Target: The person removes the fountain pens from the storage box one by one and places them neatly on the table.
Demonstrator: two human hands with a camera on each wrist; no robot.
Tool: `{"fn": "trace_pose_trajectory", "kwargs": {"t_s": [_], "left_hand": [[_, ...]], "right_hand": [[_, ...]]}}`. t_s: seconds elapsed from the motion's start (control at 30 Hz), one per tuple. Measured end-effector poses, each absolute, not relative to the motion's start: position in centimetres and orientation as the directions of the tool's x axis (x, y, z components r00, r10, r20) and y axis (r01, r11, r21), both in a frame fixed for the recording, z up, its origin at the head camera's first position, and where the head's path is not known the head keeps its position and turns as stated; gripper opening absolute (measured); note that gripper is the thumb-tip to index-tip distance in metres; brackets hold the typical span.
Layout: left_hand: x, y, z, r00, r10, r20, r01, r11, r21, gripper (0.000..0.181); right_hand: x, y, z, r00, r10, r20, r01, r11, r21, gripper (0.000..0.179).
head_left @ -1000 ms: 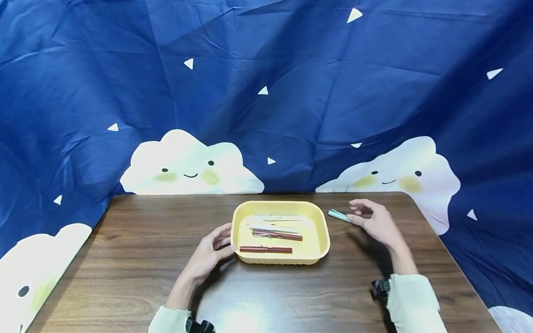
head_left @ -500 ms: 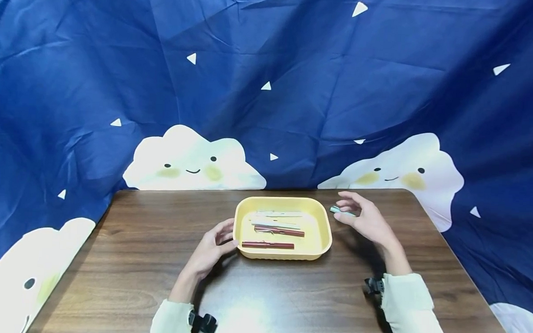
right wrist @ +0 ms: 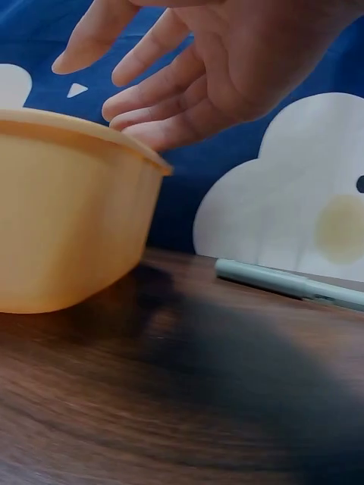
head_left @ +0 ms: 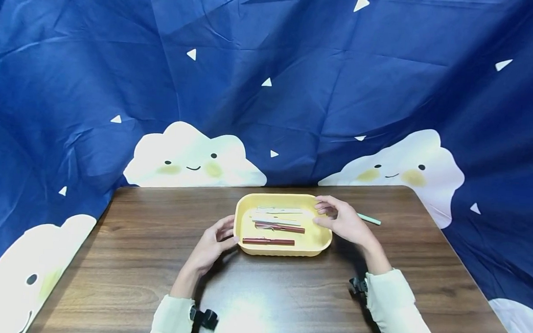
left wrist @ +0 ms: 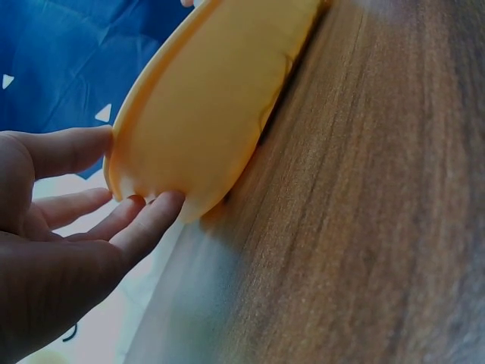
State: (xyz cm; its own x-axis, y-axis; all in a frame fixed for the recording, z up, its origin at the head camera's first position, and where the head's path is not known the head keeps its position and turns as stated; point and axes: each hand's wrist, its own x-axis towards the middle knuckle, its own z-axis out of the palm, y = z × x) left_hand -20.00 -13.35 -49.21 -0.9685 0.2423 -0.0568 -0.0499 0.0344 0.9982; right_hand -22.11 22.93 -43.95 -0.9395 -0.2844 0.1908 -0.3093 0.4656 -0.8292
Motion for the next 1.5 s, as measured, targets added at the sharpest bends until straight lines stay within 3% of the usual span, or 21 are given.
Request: {"fn": "trace_pose_trajectory", "kwargs": {"t_s": [0.4, 0.8, 1.0, 1.23, 1.5], "left_hand": [[-20.0, -13.4, -49.2, -0.962, 0.270, -0.043, -0.044, 0.003, 0.999, 0.062], [-20.2, -13.3, -49.2, -0.966, 0.258, -0.033, -0.028, 0.022, 0.999, 0.061], [-20.1, -13.4, -49.2, -0.968, 0.250, -0.034, -0.029, 0.023, 0.999, 0.061], [-20.1, -13.4, -49.1, -0.966, 0.255, -0.032, -0.026, 0.025, 0.999, 0.061], [-20.1, -13.5, -49.1, -0.964, 0.263, -0.045, -0.042, 0.017, 0.999, 0.061]], "right_hand": [[-22.3, 20.3, -44.8, -0.900, -0.423, 0.102, -0.309, 0.454, -0.836, 0.046], [-22.7, 17.8, -45.5, -0.760, -0.645, -0.078, -0.329, 0.485, -0.810, 0.041], [-23.1, 17.0, -46.3, -0.727, -0.682, -0.081, -0.397, 0.515, -0.760, 0.028], [-23.5, 16.5, -46.9, -0.722, -0.681, -0.121, -0.364, 0.523, -0.771, 0.022], [-23.7, 16.3, -47.2, -0.704, -0.695, -0.144, -0.353, 0.519, -0.779, 0.033]]}}
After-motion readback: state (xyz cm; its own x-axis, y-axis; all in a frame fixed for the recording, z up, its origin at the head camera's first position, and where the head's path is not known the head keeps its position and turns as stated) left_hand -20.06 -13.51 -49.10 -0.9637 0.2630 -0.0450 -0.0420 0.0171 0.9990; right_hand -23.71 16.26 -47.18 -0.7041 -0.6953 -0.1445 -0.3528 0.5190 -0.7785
